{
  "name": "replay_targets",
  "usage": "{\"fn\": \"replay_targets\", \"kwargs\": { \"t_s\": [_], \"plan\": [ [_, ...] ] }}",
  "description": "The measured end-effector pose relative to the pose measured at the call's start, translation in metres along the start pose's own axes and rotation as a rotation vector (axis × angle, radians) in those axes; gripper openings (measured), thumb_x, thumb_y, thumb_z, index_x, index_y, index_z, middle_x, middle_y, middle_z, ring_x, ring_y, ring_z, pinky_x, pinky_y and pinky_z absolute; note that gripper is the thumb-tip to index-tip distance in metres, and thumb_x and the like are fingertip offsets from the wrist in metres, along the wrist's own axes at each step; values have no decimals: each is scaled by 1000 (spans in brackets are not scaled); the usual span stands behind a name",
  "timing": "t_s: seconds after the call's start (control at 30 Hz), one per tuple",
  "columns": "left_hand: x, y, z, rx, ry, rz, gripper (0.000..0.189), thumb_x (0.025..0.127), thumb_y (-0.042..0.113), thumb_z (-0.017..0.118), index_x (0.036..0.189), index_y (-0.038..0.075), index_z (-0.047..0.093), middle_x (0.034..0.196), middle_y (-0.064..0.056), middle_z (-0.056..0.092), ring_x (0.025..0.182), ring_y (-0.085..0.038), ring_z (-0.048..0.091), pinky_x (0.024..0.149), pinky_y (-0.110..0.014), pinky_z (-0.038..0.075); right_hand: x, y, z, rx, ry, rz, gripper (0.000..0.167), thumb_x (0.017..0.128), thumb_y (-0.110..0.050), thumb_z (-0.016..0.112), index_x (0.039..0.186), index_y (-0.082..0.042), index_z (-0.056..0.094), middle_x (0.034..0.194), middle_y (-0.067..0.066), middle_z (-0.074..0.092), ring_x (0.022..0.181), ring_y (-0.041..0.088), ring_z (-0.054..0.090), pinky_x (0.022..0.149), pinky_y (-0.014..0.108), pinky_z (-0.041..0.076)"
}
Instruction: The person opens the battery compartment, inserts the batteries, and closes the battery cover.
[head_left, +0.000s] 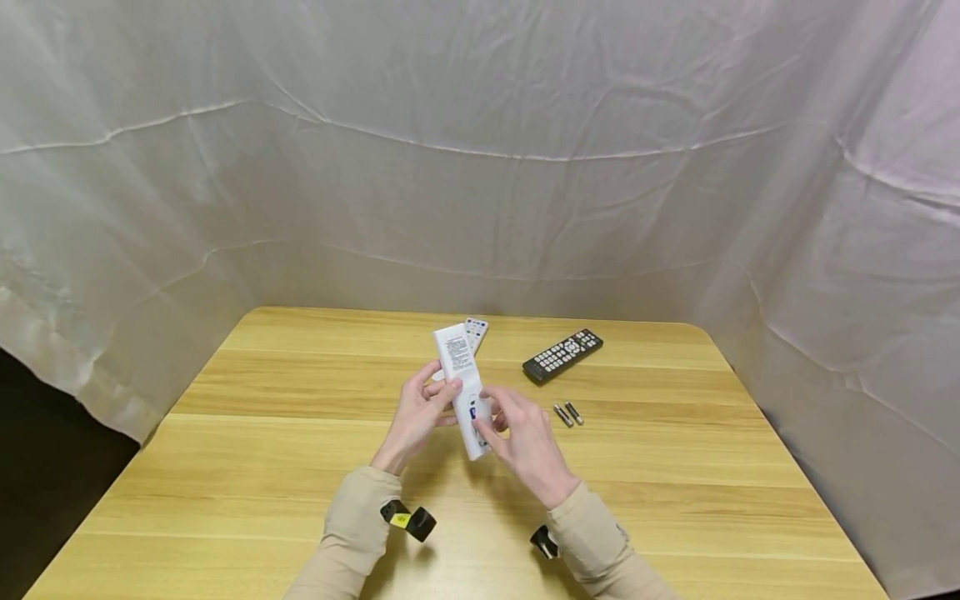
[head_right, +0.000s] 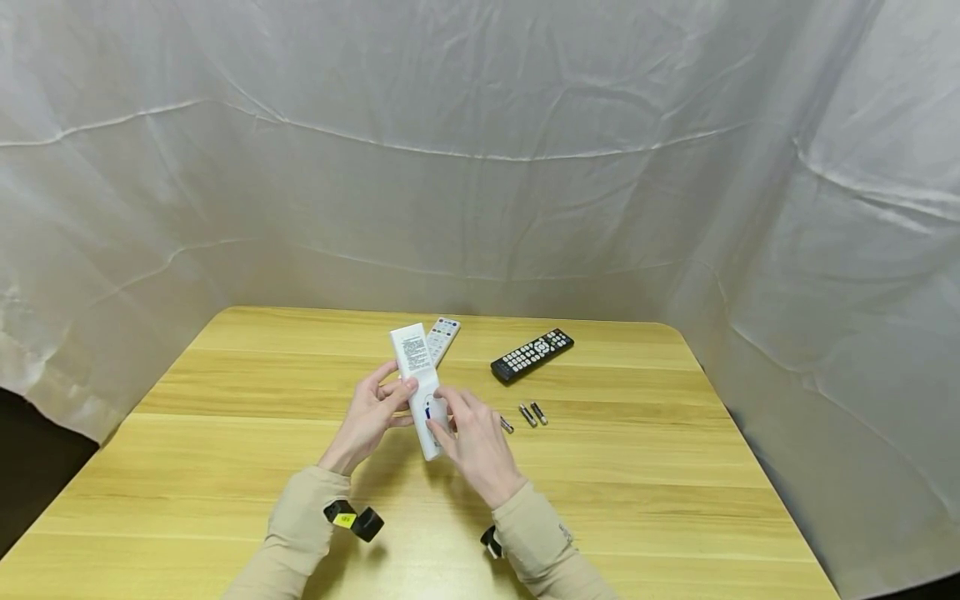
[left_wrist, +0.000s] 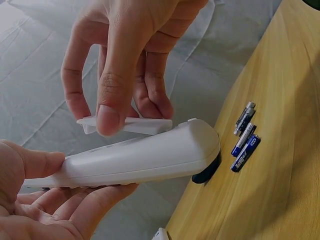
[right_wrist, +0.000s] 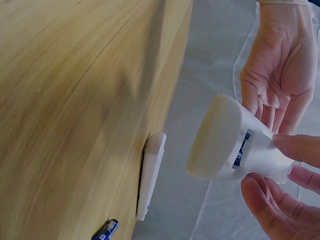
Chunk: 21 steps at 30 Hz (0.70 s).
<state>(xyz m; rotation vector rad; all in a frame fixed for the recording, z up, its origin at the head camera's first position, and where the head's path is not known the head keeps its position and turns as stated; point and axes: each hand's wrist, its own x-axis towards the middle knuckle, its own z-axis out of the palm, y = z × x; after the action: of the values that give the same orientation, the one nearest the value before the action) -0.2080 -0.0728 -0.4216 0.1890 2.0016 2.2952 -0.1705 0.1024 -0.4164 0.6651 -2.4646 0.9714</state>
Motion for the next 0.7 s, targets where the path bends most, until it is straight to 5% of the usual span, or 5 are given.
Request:
{"fn": "replay_targets", "kwargs": {
  "t_s": [0.5,0.7],
  "plan": [
    [-1,1,-1,11,-15,14,46,103,8,54,147,1,44,125,-35,64,92,-24,75,80,-44,66,-1,1,1,-18,-46,12,36,81,-6,81,113,-1,65,90,13,72,68,19,68,57,27,61],
    [-1,1,-1,17,-27,7,48,103,6,53,149,2,42,127,-35,63,96,-31,75,82,-46,65,0,2,0,-20,-68,10,36,81,-5,81,112,-2,65,91,13,71,69,21,68,57,22,59]
  ]
}}
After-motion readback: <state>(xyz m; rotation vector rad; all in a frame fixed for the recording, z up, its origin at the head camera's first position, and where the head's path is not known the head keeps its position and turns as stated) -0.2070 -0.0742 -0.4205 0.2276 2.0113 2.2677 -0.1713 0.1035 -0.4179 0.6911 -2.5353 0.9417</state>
